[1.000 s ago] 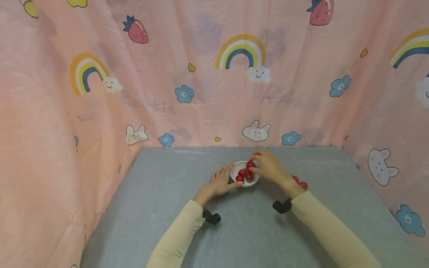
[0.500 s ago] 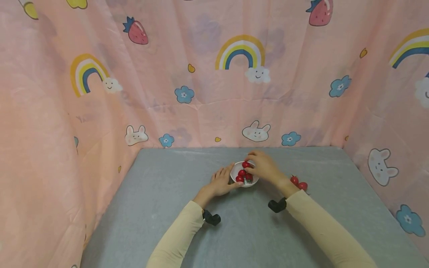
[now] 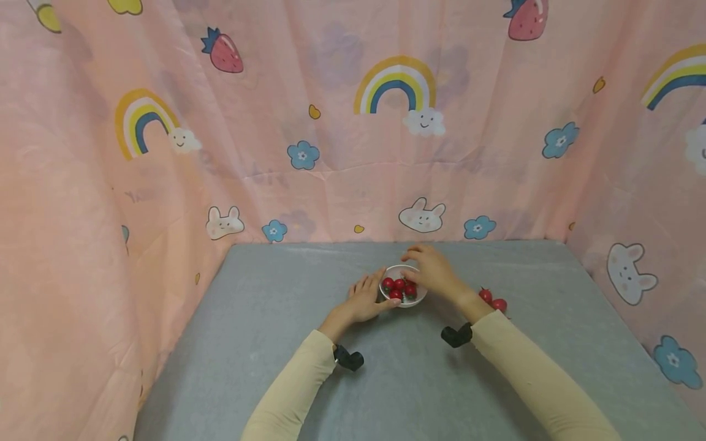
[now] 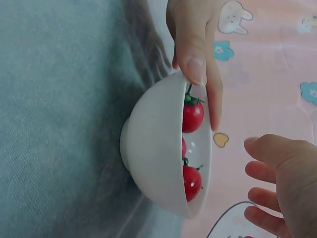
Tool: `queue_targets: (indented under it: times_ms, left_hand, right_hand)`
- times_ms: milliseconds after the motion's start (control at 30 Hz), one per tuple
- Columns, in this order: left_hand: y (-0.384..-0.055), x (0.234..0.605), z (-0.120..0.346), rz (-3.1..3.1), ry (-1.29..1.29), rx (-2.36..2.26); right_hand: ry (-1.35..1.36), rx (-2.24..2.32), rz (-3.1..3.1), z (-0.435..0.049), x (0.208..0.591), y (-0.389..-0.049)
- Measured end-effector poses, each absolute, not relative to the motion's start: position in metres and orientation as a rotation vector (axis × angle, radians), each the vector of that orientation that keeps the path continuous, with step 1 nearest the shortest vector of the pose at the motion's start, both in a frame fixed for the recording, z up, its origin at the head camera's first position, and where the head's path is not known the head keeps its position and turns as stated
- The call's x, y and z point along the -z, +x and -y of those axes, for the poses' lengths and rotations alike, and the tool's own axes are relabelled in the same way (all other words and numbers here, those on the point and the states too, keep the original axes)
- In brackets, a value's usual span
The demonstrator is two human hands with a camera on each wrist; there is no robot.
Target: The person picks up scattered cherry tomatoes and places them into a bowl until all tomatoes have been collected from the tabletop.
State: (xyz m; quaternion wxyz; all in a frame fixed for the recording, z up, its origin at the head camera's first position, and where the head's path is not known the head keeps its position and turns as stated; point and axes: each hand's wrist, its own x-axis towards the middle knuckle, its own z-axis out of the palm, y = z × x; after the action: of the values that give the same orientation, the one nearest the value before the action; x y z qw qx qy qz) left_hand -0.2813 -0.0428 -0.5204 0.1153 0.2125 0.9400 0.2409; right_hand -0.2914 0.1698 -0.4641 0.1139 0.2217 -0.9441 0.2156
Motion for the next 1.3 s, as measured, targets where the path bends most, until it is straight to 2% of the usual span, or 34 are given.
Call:
queue_targets:
  times_ms: [600,933,1300]
  left_hand:
    - [-0.283,0.524,0.043,-2.746,0.632,-0.720]
    - [-0.280,0.522,0.044,-2.749,0.632,-0.729]
    - [-0.281,0.522,0.045,-2.744,0.635,-0.723]
  right_hand:
    - [0.552,-0.604,2.808,-0.198,0.463,-0.290]
    - [0.536,-0.596,2.811,-0.230,0.469,-0.289]
    - [0.509,-0.585,2.838,-0.271,0.474,-0.273]
